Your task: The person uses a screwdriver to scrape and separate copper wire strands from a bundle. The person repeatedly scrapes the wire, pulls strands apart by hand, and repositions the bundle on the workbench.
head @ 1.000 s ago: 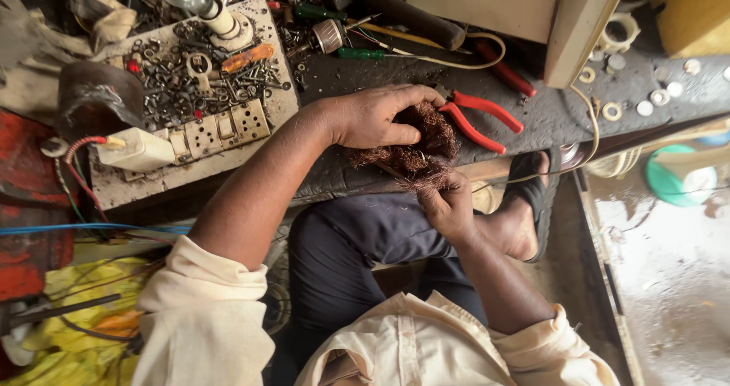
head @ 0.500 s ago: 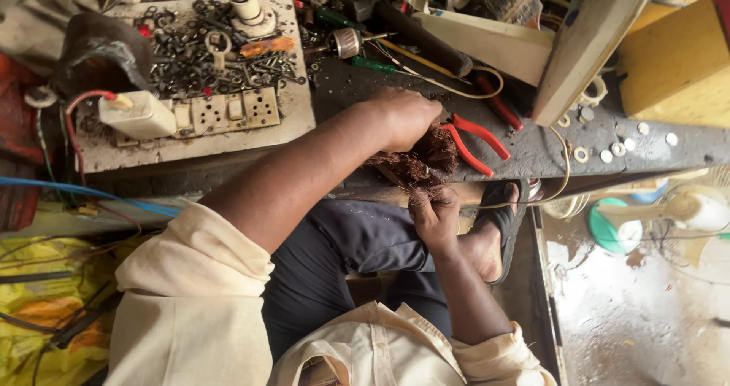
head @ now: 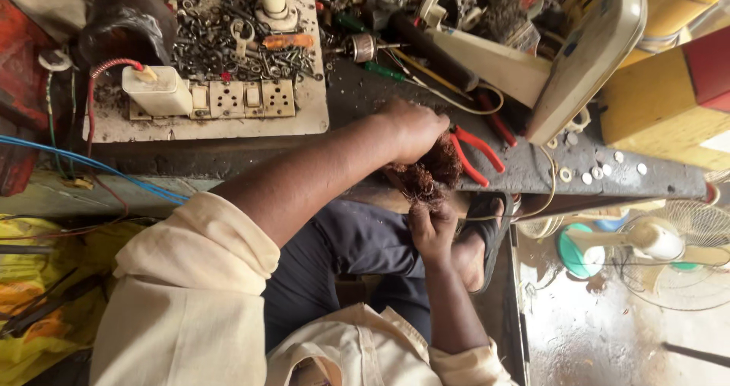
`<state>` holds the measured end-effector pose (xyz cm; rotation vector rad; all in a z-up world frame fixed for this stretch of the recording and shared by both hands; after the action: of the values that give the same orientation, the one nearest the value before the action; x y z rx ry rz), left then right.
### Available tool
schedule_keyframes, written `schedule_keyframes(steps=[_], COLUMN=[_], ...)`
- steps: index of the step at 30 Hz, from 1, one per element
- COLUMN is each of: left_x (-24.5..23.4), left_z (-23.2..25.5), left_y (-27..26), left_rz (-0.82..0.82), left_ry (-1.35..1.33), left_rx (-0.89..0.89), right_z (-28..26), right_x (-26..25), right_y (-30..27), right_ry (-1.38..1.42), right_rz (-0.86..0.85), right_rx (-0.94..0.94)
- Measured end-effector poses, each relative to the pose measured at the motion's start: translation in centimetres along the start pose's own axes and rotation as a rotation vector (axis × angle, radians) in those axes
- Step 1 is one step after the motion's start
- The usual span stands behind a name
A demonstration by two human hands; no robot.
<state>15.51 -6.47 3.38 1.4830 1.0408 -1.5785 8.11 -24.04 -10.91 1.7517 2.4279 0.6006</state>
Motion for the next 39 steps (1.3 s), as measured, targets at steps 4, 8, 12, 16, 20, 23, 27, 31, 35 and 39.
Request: schedule_keyframes(steps=[4,8,12,16,20,23,27,31,35,39], left_x=[-0.3,-0.3,0.2,-0.8,-1.2,-0.5,1.0,1.9,1.4,1.4], left_z=[-0.4,0.0,0.2,0.1,0.2,0.5,0.5,0.2,-0.1,-0.3], left_y=[-0.2,1.0,2.0,2.7,2.7,3.2,3.5,3.3,3.0,3.1], left_rz=[0.067,0.053,-0.016,-0.201,-0.226,-0.221,-0.153,-0.049,-0.054,-0.134], left_ry=[-0.025,0.095,0.194,0.261,0.318,0.203,0.127,0.137,0.15,0.178], left_rx=[-0.032,-0.035,-0.073,-0.064,-0.076,-0.17,-0.222,-0.159,-0.089,-0.122], right_z=[-0.8,-3.5,-3.5,-3.2,-3.0,-2.9,-4.1,-3.4,-3.6,-1.9], right_x=[-0.2,1.4,1.4,1.6,1.8,1.8,2.0,2.3,2.5,1.9], right_y=[0.7,1.0,1.0,1.2,1.3,1.6,1.8,1.7,2.0,1.5], right_ry=[-0.148,-0.542,-0.523,-0.397,-0.253,-0.148,-0.091,-0.025,-0.073,0.01], right_rz=[0.001,-0.073,-0.029,-0.026,-0.062,-0.083,-0.155,-0.017,-0.123,-0.102], right_rx=[0.061,-0.236,-0.136,-0.056,-0.006,0.126,0.18,0.16,-0.042,0.039])
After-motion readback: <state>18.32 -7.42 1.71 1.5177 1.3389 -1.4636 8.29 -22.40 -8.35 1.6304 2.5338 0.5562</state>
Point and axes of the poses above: each hand's wrist, its own y-axis towards the middle knuckle, its own x-axis out of the palm, z = x × y, the point moved 4 cm from there along y, towards the middle knuckle, and after that the axes turned 13 degrees about y, right-handed, at the moved point
